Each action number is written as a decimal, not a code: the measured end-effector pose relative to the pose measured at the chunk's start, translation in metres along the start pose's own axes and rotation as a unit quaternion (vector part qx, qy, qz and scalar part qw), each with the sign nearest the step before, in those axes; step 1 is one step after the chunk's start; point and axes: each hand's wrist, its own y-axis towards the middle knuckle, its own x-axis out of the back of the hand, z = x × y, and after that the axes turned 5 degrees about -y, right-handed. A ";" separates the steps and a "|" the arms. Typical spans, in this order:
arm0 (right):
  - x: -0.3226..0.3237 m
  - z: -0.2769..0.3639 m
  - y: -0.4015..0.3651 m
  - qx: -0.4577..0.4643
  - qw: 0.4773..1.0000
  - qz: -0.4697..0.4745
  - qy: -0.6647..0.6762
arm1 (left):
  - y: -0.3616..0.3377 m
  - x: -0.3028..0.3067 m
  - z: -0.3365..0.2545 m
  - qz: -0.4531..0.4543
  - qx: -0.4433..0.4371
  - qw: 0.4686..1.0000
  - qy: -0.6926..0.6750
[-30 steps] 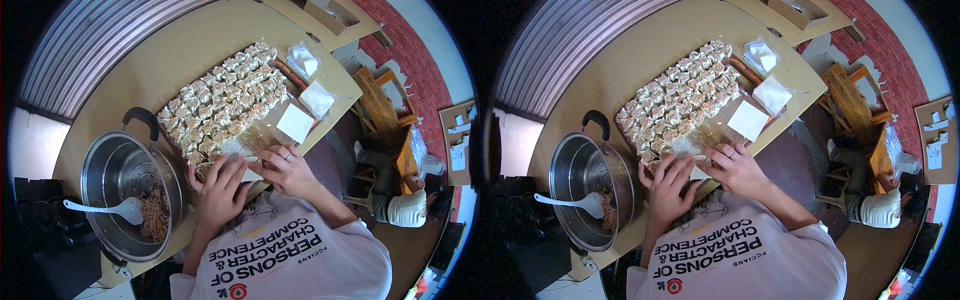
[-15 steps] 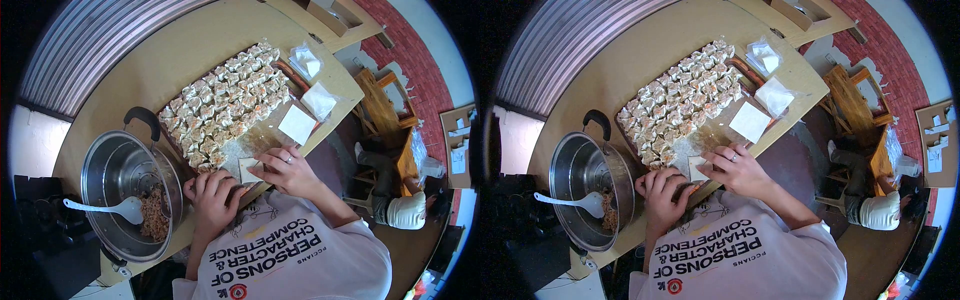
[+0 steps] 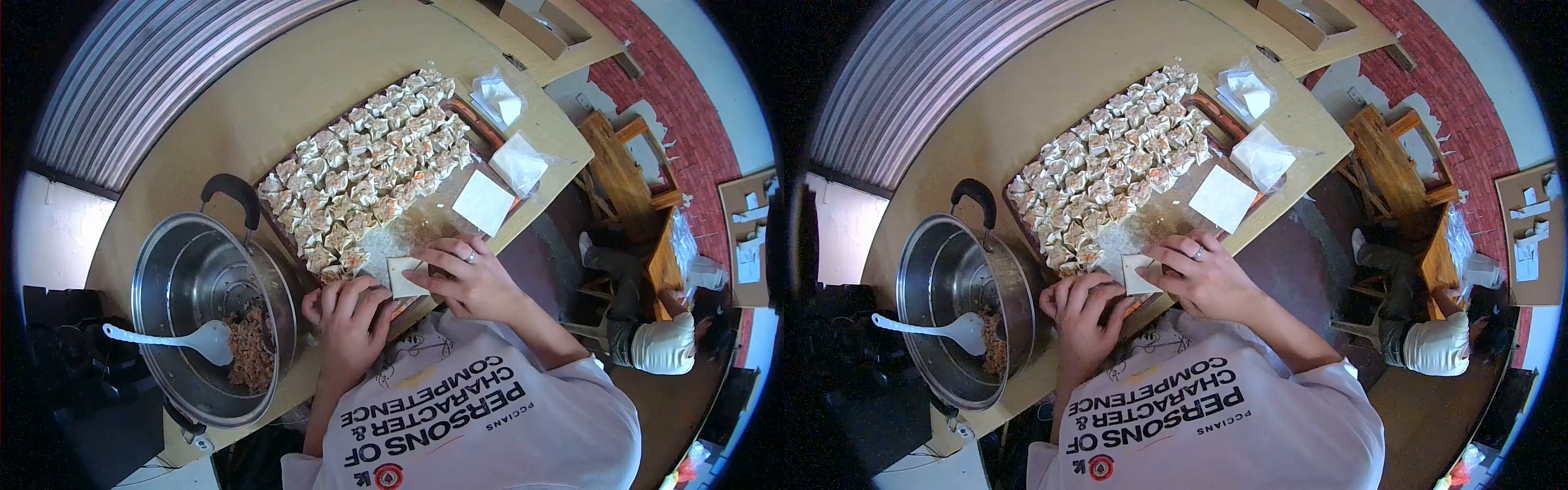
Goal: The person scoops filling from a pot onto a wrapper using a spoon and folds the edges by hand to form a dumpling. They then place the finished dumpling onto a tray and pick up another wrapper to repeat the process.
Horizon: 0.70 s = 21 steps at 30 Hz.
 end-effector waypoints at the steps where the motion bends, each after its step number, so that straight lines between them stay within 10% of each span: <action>1: 0.001 0.000 0.001 0.000 1.000 0.000 0.000 | 0.000 -0.001 0.000 -0.001 -0.003 1.000 0.002; 21: 0.003 -0.018 0.005 0.025 0.993 0.001 0.119 | 0.007 -0.019 -0.013 -0.020 -0.105 0.993 0.050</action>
